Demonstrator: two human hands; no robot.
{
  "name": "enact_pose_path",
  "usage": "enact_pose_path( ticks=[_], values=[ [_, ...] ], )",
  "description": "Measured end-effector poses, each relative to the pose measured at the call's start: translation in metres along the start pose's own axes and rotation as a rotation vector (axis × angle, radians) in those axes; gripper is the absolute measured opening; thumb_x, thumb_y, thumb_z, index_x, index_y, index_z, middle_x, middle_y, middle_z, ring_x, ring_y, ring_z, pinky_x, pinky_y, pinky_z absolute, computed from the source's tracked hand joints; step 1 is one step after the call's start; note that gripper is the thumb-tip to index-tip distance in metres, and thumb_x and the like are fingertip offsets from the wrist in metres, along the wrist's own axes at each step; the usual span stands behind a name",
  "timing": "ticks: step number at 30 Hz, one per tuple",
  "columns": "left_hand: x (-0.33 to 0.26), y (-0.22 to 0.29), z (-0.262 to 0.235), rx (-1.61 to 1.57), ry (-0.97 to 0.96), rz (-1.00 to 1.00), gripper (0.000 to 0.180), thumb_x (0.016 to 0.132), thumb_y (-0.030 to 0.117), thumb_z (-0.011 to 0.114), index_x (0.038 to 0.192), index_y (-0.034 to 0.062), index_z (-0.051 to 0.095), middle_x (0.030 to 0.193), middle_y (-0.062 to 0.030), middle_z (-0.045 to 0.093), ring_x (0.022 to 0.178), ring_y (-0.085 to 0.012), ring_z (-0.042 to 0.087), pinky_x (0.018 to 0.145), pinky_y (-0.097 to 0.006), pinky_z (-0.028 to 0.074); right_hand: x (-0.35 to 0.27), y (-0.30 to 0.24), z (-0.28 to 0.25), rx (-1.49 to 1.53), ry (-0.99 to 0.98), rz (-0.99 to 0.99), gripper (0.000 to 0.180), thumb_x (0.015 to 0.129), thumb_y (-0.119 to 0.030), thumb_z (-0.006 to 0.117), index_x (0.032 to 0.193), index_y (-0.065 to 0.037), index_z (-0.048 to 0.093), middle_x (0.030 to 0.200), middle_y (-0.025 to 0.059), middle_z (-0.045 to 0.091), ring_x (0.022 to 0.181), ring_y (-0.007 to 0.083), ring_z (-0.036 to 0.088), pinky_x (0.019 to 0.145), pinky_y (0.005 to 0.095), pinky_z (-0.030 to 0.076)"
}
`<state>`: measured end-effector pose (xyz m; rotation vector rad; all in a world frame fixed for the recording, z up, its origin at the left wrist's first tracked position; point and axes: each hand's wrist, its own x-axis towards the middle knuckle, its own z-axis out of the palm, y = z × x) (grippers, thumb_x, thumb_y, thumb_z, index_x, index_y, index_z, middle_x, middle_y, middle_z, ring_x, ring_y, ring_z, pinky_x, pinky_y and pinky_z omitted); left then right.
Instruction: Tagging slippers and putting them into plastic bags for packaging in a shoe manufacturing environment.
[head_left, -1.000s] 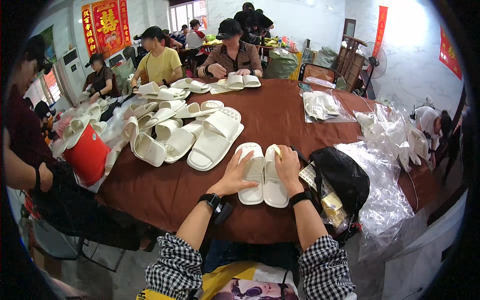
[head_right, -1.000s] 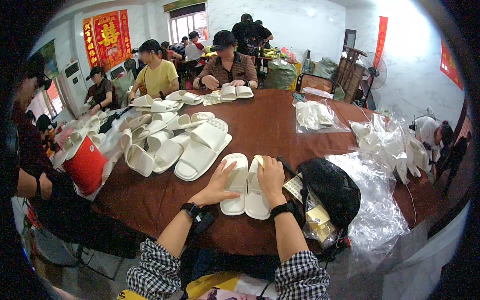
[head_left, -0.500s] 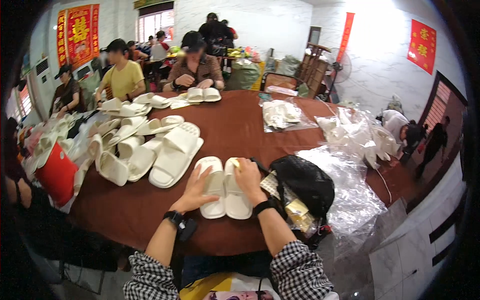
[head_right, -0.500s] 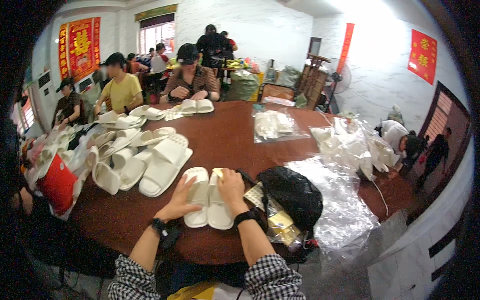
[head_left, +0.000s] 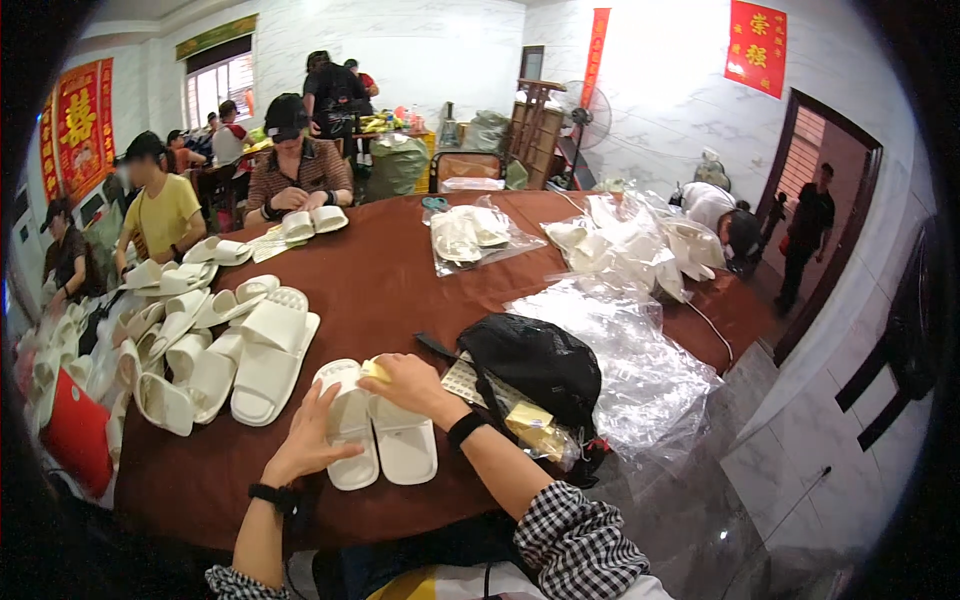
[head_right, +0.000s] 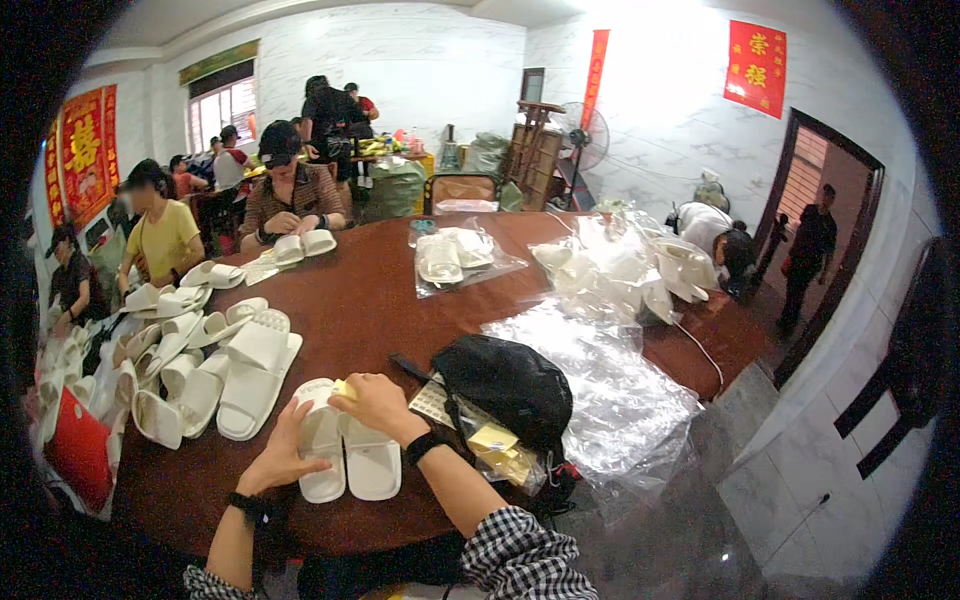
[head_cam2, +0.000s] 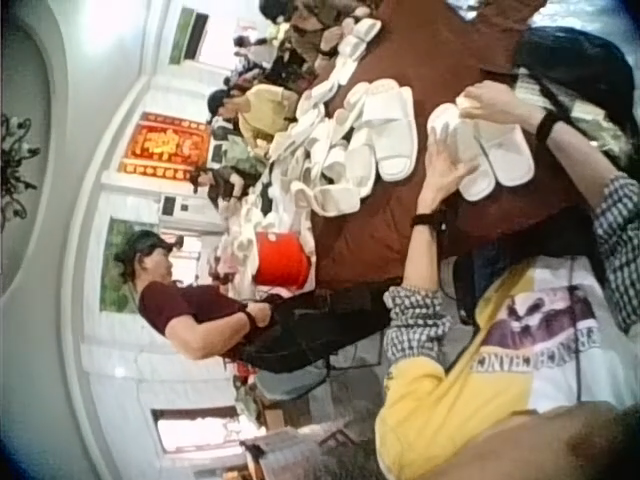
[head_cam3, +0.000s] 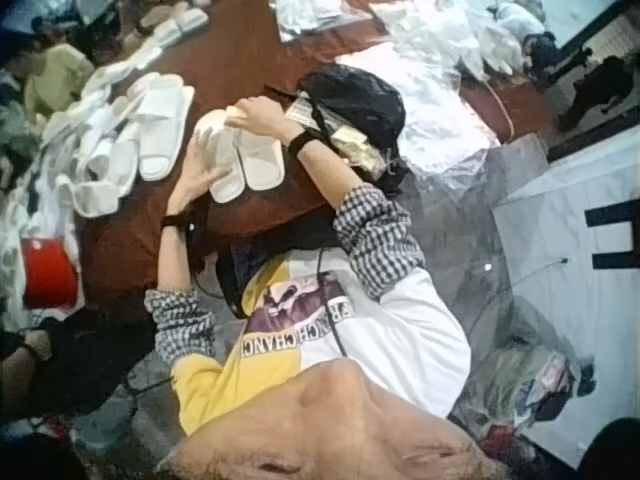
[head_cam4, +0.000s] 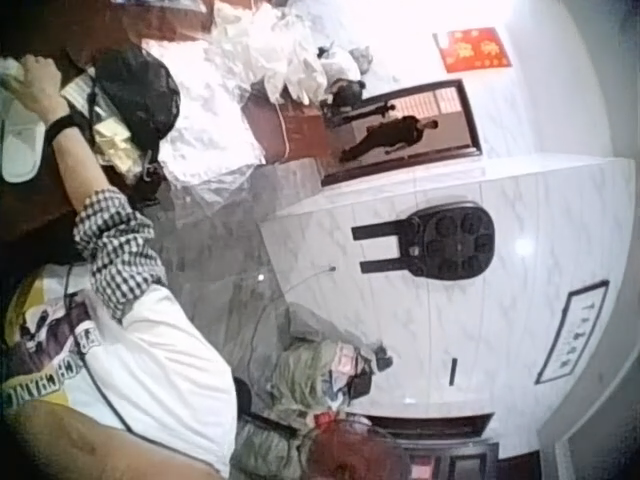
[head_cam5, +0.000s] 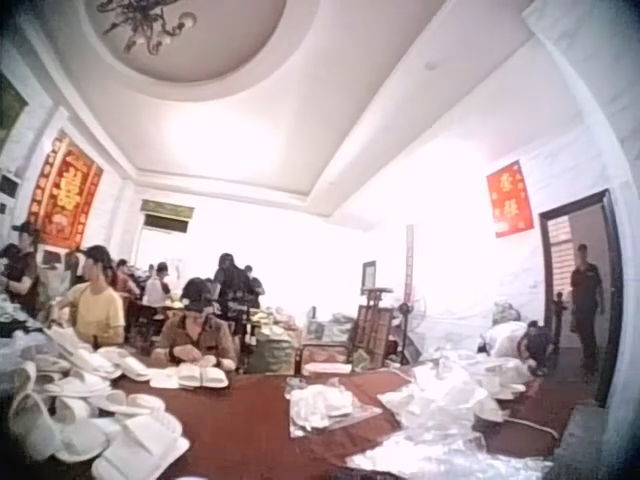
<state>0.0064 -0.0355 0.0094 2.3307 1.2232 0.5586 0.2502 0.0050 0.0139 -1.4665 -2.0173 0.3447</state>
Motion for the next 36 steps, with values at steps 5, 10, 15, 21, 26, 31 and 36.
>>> enact_pose_path(
  ticks=[5,10,15,21,26,31,36],
  values=[
    [0.000,-0.009,0.018,-0.008,0.135,0.043,0.100,0.074,0.038,0.087,0.152,0.0115,0.030,0.160,-0.0295,0.019,0.147,-0.0465,0.023,0.119,-0.050,0.027,-0.012,-0.021,0.001,-0.051,-0.017,0.058,0.056,0.091,-0.056,0.061,0.099,-0.002,0.068,0.103,0.0213,0.070,0.100,0.0375,0.067,0.084,0.0495,0.054],
    [-0.012,-0.012,0.001,0.144,0.174,0.129,0.079,0.081,0.023,0.079,0.146,0.0069,0.037,0.147,-0.0278,0.039,0.131,-0.0470,0.046,0.107,-0.050,0.043,-0.024,-0.032,-0.016,0.027,-0.165,0.111,0.070,0.088,-0.066,0.061,0.121,-0.005,0.067,0.119,0.0200,0.065,0.105,0.0389,0.066,0.090,0.0460,0.053],
    [0.008,0.003,-0.006,0.272,0.115,0.159,0.068,0.080,0.015,0.073,0.140,0.0024,0.044,0.128,-0.0211,0.051,0.110,-0.0410,0.059,0.093,-0.048,0.050,-0.020,0.006,-0.027,0.256,-0.374,-0.076,0.065,0.084,-0.050,0.077,0.123,0.001,0.065,0.117,0.0218,0.067,0.111,0.0307,0.063,0.095,0.0397,0.049],
    [0.010,-0.020,0.009,0.525,0.291,0.170,0.045,0.084,0.004,0.058,0.128,0.0007,0.047,0.136,-0.0209,0.050,0.124,-0.0399,0.052,0.100,-0.047,0.047,-0.027,-0.026,-0.057,0.097,-0.463,-0.137,0.071,0.079,-0.033,0.081,0.137,-0.002,0.054,0.128,0.0225,0.063,0.119,0.0371,0.061,0.100,0.0407,0.048],
    [0.002,-0.014,-0.001,0.259,0.100,0.058,0.046,0.086,0.004,0.058,0.130,-0.0003,0.044,0.143,-0.0223,0.047,0.128,-0.0401,0.050,0.104,-0.048,0.044,-0.032,-0.015,-0.062,0.066,-0.500,-0.070,0.073,0.076,-0.032,0.078,0.138,0.000,0.054,0.130,0.0265,0.061,0.121,0.0402,0.059,0.103,0.0425,0.048],
    [-0.025,-0.008,-0.007,0.192,0.150,0.104,0.050,0.090,-0.001,0.053,0.138,-0.0042,0.042,0.139,-0.0280,0.049,0.130,-0.0435,0.047,0.110,-0.046,0.041,-0.042,-0.007,-0.063,0.031,-0.436,-0.110,0.069,0.079,-0.025,0.075,0.140,-0.003,0.052,0.130,0.0248,0.061,0.118,0.0398,0.061,0.101,0.0422,0.048],
    [-0.052,-0.012,-0.010,0.035,0.086,0.116,0.067,0.090,-0.004,0.051,0.153,-0.0007,0.030,0.158,-0.0307,0.026,0.147,-0.0434,0.029,0.121,-0.044,0.029,-0.047,-0.020,-0.062,0.065,-0.500,-0.114,0.071,0.081,-0.031,0.074,0.142,-0.003,0.051,0.135,0.0276,0.056,0.124,0.0431,0.056,0.105,0.0443,0.046]
  ],
)
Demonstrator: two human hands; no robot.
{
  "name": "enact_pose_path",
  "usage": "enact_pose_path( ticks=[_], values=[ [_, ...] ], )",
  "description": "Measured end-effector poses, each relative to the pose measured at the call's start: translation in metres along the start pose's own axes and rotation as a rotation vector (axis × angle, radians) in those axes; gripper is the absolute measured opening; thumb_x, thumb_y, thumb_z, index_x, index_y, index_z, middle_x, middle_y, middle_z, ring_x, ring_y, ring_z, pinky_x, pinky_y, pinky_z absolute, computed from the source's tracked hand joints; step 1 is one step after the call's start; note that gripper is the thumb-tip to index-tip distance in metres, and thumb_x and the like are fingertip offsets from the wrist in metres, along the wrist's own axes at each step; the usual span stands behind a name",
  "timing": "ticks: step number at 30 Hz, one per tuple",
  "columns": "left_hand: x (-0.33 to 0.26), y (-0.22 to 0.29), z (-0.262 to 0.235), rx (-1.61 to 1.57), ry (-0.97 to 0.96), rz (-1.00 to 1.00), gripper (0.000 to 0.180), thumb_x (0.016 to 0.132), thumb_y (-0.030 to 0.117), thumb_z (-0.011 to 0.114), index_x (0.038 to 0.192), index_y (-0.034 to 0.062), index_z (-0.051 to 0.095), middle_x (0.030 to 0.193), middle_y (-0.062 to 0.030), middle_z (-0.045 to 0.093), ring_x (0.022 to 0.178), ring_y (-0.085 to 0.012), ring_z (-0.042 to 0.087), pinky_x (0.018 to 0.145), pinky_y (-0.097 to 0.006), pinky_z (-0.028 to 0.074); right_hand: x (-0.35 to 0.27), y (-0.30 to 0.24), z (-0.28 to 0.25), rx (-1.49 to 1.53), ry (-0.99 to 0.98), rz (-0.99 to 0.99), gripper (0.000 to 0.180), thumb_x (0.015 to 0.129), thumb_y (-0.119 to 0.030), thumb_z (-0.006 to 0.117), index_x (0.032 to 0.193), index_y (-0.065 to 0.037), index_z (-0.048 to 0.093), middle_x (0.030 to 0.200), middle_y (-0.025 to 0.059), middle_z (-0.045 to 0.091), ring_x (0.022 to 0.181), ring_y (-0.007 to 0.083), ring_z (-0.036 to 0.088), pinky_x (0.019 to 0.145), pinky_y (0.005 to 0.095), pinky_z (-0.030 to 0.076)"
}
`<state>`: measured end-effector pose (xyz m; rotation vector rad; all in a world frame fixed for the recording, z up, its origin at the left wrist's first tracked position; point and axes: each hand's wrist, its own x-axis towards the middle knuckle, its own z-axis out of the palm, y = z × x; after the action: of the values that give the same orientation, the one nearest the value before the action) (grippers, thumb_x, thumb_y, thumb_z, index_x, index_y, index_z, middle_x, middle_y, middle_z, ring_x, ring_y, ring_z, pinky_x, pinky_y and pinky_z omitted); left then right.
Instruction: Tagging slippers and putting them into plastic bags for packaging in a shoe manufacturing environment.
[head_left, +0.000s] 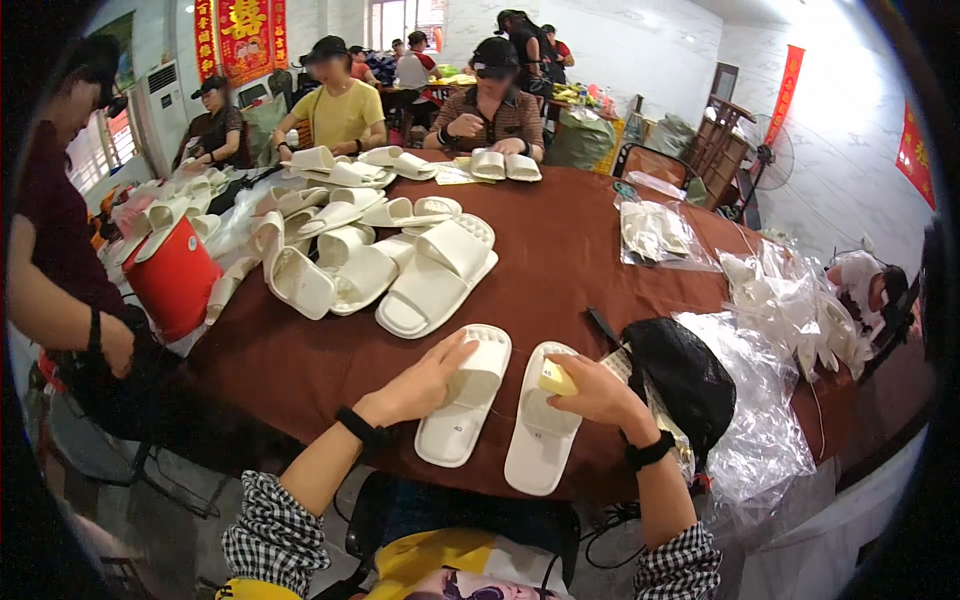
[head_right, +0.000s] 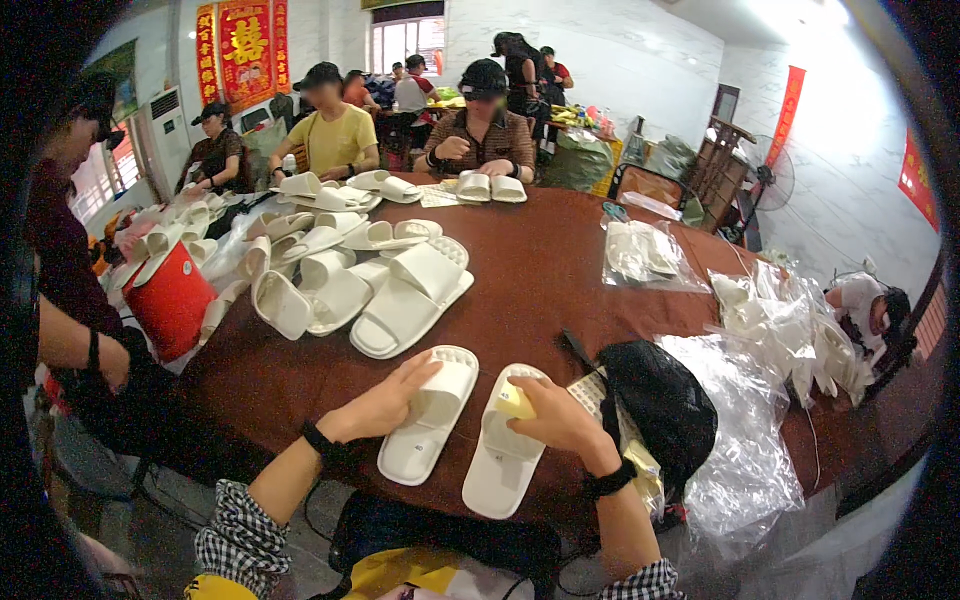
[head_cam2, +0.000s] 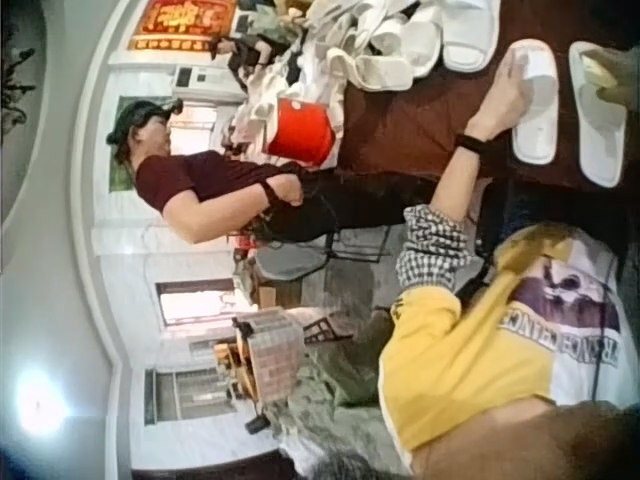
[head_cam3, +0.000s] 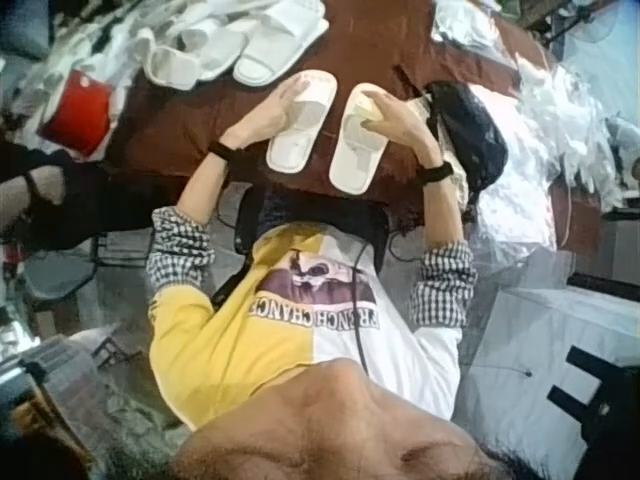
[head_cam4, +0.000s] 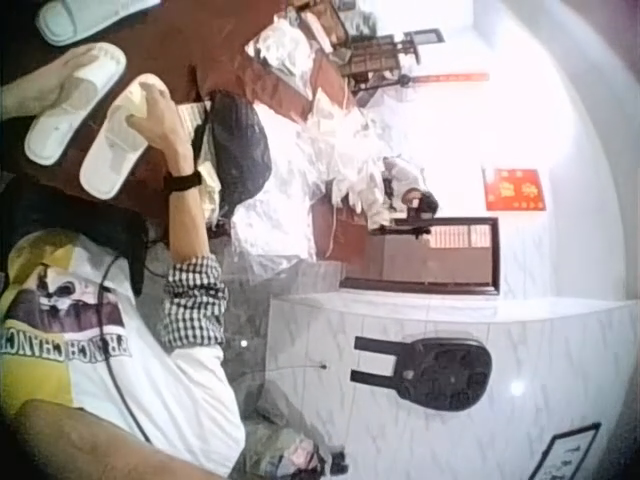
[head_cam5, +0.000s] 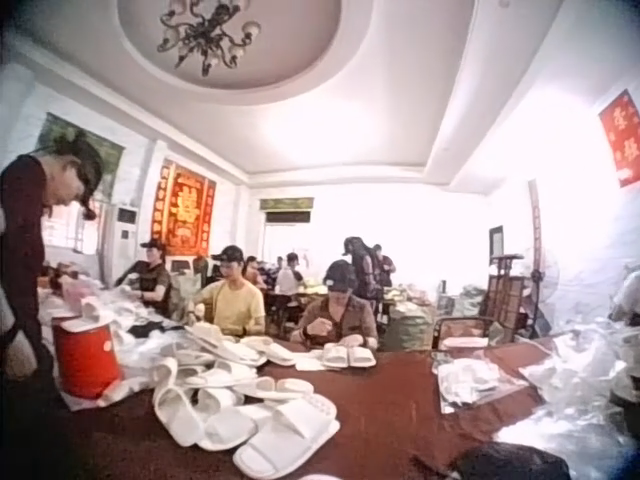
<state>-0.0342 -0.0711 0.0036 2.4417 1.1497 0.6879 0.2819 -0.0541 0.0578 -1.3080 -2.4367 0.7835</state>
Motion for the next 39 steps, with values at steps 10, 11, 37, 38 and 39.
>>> enact_pose_path(
  ticks=[10,11,37,38,39],
  values=[
    [-0.068,0.079,0.012,0.069,0.151,-0.196,0.076,0.094,0.032,0.068,0.155,0.0078,0.031,0.156,-0.0333,0.023,0.136,-0.0499,0.041,0.109,-0.052,0.040,0.000,-0.021,0.021,0.023,0.085,0.015,0.070,0.082,-0.037,0.076,0.139,-0.002,0.055,0.135,0.0265,0.057,0.122,0.0414,0.058,0.102,0.0437,0.048],
    [-0.071,0.082,0.017,0.108,0.186,-0.144,0.075,0.094,0.035,0.067,0.155,0.0086,0.032,0.157,-0.0322,0.024,0.136,-0.0492,0.041,0.110,-0.053,0.039,0.001,-0.022,0.023,0.032,0.114,0.008,0.070,0.081,-0.037,0.077,0.138,-0.003,0.055,0.135,0.0259,0.058,0.121,0.0412,0.059,0.102,0.0437,0.048],
    [-0.071,0.112,0.068,0.622,0.156,-0.170,0.074,0.085,0.021,0.065,0.153,0.0342,0.040,0.153,-0.0074,0.044,0.138,-0.0319,0.045,0.102,-0.068,0.035,0.005,-0.028,0.053,0.081,0.400,-0.075,0.051,0.075,-0.019,0.084,0.118,0.003,0.066,0.108,0.0199,0.069,0.100,0.0362,0.067,0.086,0.0408,0.053],
    [-0.070,0.110,0.068,0.649,0.181,-0.142,0.069,0.088,0.023,0.061,0.154,0.0340,0.040,0.152,-0.0065,0.046,0.136,-0.0304,0.046,0.101,-0.066,0.037,0.006,-0.029,0.054,0.074,0.416,-0.088,0.050,0.075,-0.019,0.084,0.116,0.002,0.066,0.106,0.0198,0.068,0.098,0.0365,0.067,0.085,0.0410,0.053],
    [-0.071,0.106,0.069,0.650,0.182,-0.143,0.069,0.088,0.023,0.061,0.154,0.0340,0.040,0.152,-0.0065,0.046,0.136,-0.0304,0.046,0.101,-0.066,0.037,0.006,-0.029,0.053,0.065,0.434,-0.102,0.048,0.075,-0.019,0.084,0.115,0.002,0.067,0.105,0.0196,0.068,0.096,0.0368,0.067,0.084,0.0412,0.053]
  ],
)
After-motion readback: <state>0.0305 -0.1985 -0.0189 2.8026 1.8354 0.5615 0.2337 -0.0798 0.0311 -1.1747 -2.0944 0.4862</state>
